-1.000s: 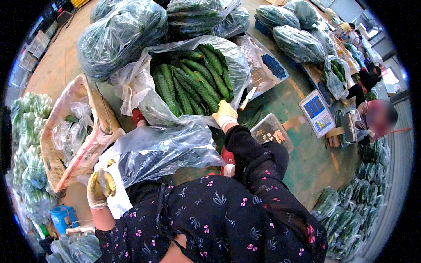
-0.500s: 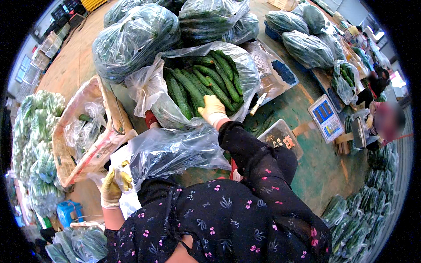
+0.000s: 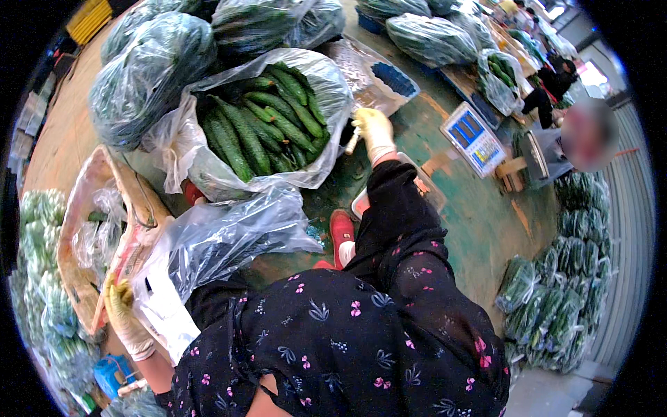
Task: The person sorts cucumbers from large piles and places them into plastic bags by hand, then weighs the bags on a scale and ties them closed.
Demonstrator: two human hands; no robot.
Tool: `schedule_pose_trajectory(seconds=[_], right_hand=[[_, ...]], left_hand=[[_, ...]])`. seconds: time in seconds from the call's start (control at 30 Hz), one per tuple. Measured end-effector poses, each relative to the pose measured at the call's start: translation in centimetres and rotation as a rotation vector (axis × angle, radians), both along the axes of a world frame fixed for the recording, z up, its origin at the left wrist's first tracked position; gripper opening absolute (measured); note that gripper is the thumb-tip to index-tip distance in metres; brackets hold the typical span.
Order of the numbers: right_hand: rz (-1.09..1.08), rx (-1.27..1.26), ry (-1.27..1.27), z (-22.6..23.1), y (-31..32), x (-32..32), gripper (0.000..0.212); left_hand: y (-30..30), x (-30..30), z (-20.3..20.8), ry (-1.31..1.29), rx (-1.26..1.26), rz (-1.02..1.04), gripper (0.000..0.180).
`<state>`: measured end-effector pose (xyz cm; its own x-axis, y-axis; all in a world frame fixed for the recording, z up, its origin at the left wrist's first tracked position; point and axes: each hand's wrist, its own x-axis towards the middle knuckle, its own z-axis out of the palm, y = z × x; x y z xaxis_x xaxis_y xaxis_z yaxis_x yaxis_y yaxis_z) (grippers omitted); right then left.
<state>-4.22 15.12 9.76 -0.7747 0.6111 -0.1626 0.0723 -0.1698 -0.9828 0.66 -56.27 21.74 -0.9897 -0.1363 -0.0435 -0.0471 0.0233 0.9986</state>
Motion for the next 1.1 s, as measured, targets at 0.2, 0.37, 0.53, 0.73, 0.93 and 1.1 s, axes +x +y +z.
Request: schedule_pose_trajectory(seconds=[0.2, 0.37, 0.53, 0.73, 0.93, 1.1], right_hand=[[-0.019, -0.035, -0.659, -8.6, 8.4, 5.2, 0.019], [0.512, 0.658, -1.081, -16.8, 7.3, 5.9, 0.034], [0.391, 0.799, -1.042, -16.3, 5.2, 4.7, 0.036], [0.014, 0.559, -0.970, -22.4, 8.5, 2.1, 0.046], [-0.221, 0.547, -1.351, -28.1, 11.8, -1.1, 0.064], [-0.238, 0.415, -1.421, -29.9, 10.6, -2.6, 0.075]], left_hand=[[9.2, 1.0, 4.2, 0.287, -0.410, 0.011, 0.043], [11.2, 0.5, -1.2, 0.108, -0.812, -0.171, 0.051], [15.2, 0.3, -6.5, 0.263, -1.363, -0.252, 0.054], [17.8, -3.4, -4.7, 0.195, -1.333, -0.342, 0.047], [18.6, -4.1, -4.1, 0.123, -1.340, -0.344, 0.050], [18.6, -4.4, -4.7, 0.099, -1.338, -0.362, 0.049]])
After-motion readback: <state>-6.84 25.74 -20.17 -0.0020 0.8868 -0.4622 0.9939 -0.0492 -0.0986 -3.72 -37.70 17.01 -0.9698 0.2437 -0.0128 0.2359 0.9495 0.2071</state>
